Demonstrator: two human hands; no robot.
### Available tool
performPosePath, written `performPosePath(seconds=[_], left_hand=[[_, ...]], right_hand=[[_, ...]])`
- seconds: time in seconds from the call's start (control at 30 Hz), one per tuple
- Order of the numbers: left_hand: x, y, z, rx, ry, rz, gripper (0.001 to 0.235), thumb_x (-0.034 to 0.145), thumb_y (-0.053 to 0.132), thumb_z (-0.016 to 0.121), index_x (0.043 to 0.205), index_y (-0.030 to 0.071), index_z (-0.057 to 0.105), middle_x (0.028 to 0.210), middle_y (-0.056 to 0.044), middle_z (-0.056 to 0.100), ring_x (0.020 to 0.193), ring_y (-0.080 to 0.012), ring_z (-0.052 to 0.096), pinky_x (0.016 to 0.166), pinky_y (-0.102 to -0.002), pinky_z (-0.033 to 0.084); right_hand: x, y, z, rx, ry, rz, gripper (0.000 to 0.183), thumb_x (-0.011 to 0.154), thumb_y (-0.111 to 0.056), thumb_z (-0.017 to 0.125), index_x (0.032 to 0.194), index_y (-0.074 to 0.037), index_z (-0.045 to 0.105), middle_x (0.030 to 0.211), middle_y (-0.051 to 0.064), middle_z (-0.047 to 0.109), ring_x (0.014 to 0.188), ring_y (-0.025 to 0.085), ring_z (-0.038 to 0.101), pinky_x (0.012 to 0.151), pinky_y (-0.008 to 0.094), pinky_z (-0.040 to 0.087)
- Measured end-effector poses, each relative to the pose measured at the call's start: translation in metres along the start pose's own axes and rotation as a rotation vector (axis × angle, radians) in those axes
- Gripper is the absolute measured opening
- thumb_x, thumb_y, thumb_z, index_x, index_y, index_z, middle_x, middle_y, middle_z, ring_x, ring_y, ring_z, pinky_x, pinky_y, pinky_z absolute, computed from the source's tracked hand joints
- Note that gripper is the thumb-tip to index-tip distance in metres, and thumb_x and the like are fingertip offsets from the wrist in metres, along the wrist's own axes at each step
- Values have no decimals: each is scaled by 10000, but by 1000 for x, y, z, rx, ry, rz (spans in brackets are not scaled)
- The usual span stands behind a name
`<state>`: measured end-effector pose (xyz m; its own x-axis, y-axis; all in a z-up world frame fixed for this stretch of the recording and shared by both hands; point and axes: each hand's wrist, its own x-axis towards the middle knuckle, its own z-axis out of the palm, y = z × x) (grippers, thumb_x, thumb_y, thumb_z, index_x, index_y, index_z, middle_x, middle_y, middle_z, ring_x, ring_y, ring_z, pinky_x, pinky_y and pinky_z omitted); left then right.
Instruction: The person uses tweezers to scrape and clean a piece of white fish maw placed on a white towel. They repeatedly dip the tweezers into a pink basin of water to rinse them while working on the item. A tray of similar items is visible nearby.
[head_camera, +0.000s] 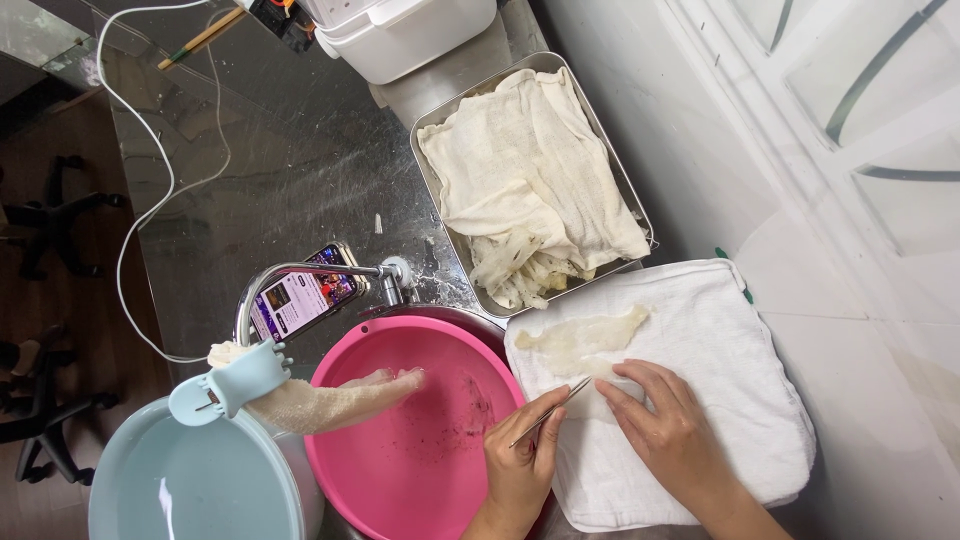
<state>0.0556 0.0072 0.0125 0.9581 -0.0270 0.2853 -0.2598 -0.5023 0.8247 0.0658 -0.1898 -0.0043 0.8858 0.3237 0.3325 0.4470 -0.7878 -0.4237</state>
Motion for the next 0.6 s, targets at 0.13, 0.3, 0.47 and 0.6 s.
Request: performPosePath(seconds=[0.13,0.3,0.47,0.6], left_hand=[[1,1,1,8,-11,-13,185,991,122,662,1155,75,734,1054,-36,811,803,-151,799,679,-251,640],[2,2,1,1,-17,3,179,991,98,656,1151,75,732,1050,-24,809,850,-157,810,707,-256,654],[2,2,-1,-14,-5,11,188,988,78,661,1166,79,719,1048,-27,808,781,-143,794,652,-236,630],[2,3,-2,-42,10,-10,192,984,77,669,1169,89,718,1054,-27,814,645,-104,720,562,-212,569]], right_hand=[[2,-1,-2,-5,1,-1,371,876,-89,750,1230,-188,692,1190,70,653,1114,239,645,952,368,560],[0,0,0,-9,-8,1,360,889,-95,733,1233,-191,691,1209,70,647,1128,242,636,955,372,551],[2,-2,-2,-2,1,2,357,882,-89,743,1220,-187,691,1194,75,652,1114,243,643,945,371,555],[2,-1,-1,-14,-1,-3,359,879,-95,748,1222,-187,694,1186,75,656,1109,241,646,941,367,559]])
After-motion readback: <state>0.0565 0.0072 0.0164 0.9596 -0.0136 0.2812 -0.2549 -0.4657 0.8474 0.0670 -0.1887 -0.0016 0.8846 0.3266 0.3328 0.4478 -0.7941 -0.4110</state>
